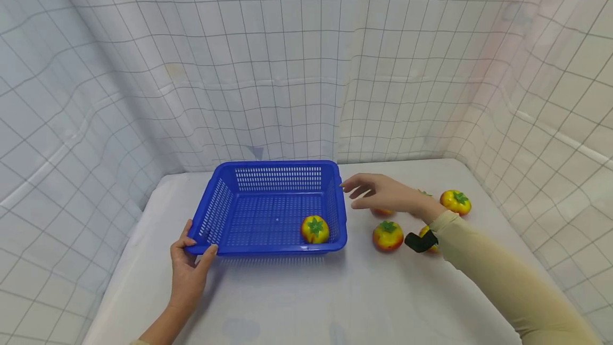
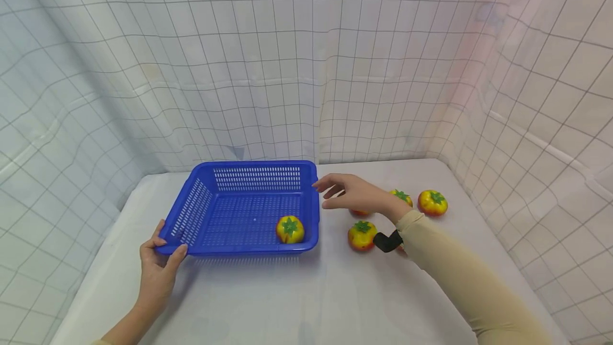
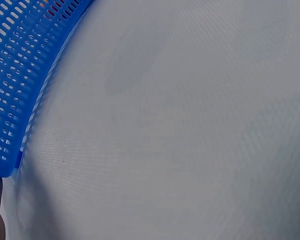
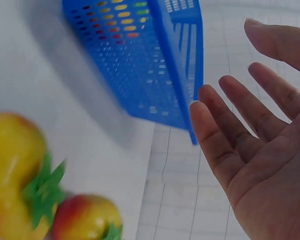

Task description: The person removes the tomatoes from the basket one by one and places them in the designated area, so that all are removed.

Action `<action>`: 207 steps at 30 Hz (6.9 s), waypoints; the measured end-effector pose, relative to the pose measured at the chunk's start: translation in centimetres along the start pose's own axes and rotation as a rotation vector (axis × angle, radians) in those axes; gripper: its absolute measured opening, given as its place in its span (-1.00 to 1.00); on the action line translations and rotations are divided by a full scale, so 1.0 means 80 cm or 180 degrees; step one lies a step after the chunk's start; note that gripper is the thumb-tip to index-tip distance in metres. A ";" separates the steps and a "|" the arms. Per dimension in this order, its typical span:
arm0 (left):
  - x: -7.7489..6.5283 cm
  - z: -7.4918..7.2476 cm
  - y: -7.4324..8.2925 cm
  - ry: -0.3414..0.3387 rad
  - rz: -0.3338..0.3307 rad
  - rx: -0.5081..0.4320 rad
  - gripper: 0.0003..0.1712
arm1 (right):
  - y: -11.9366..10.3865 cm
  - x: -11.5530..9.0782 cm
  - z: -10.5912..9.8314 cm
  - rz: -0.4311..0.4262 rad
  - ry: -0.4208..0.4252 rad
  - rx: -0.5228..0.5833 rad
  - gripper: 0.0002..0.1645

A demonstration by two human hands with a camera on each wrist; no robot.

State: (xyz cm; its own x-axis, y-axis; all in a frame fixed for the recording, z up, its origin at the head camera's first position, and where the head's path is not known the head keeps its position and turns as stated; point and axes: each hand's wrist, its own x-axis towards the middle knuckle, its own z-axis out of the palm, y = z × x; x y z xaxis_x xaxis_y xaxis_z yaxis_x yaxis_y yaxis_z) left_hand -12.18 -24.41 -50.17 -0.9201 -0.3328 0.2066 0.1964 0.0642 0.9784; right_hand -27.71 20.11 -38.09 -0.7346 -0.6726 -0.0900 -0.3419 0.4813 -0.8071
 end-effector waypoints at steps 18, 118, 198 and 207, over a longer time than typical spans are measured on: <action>-0.002 0.001 0.002 -0.0009 0.0011 0.0022 -0.52 | -0.045 0.083 0.032 -0.0304 -0.0816 -0.0556 -0.38; -0.001 0.000 -0.004 -0.0011 0.0071 0.0023 -0.55 | -0.050 0.159 0.080 0.0377 -0.2355 -0.1595 -0.17; -0.002 -0.002 -0.001 -0.0044 0.0028 -0.0006 -0.54 | 0.016 0.001 -0.063 0.0574 -0.0613 0.0015 -0.10; -0.001 -0.002 0.000 -0.0027 -0.0013 -0.0010 -0.53 | 0.046 -0.035 -0.074 0.0551 -0.0472 0.0161 -0.14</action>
State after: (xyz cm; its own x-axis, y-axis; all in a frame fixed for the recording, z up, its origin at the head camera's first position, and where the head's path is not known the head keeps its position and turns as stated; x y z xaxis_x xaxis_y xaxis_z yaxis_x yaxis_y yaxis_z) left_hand -12.04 -24.56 -50.17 -0.9237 -0.3252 0.2028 0.1938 0.0600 0.9792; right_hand -30.39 27.07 -37.32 -0.6843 -0.6594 -0.3114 -0.1856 0.5705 -0.8001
